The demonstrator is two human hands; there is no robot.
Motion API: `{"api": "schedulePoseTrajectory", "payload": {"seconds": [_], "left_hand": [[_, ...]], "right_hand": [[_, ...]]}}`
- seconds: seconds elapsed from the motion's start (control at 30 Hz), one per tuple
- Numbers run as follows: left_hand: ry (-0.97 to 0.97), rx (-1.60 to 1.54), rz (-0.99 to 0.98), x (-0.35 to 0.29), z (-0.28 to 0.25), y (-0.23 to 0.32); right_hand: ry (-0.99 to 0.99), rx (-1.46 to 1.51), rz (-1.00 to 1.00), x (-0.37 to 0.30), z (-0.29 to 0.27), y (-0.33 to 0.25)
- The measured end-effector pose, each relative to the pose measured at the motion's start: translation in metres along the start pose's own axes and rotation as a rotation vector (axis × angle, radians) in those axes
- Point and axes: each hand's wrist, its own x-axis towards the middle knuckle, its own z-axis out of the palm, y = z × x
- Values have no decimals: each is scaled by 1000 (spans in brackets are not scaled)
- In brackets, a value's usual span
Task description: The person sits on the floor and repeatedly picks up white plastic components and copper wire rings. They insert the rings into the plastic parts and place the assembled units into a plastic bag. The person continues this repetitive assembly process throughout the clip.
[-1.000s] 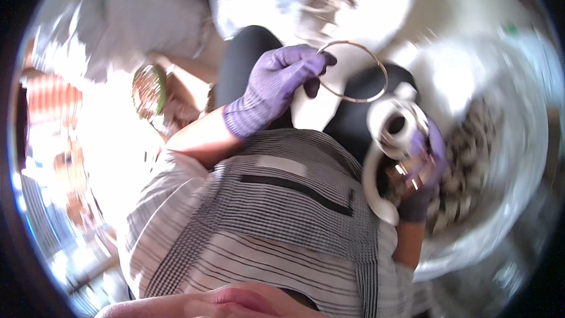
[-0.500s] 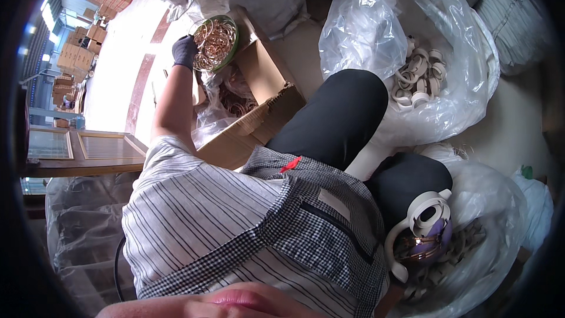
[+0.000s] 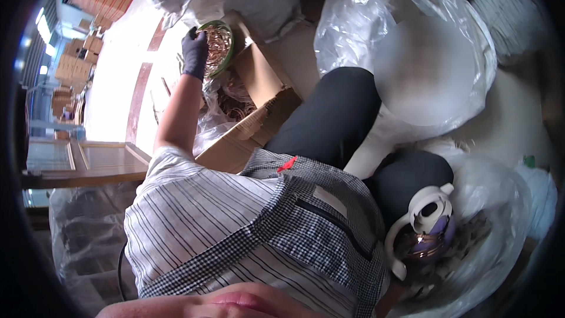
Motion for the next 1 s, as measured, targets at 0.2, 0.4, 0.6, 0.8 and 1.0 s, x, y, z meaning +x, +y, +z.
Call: {"api": "schedulePoseTrajectory", "payload": {"seconds": [0.2, 0.4, 0.6, 0.8, 1.0], "left_hand": [[-513, -812, 591, -205, -25, 214], [-1413, -1243, 1078, -355, -76, 351], [-1936, -1335, 889, -407, -85, 380], [-2204, -992, 157, -398, -89, 380], [-2199, -1157, -194, -406, -81, 372]], "right_hand": [[57, 13, -109, 11, 4, -35], [140, 99, -179, 24, -6, -77], [284, 189, -45, 30, -7, -41], [131, 286, 119, 22, -24, -49], [188, 79, -220, 14, -33, -41]]}}
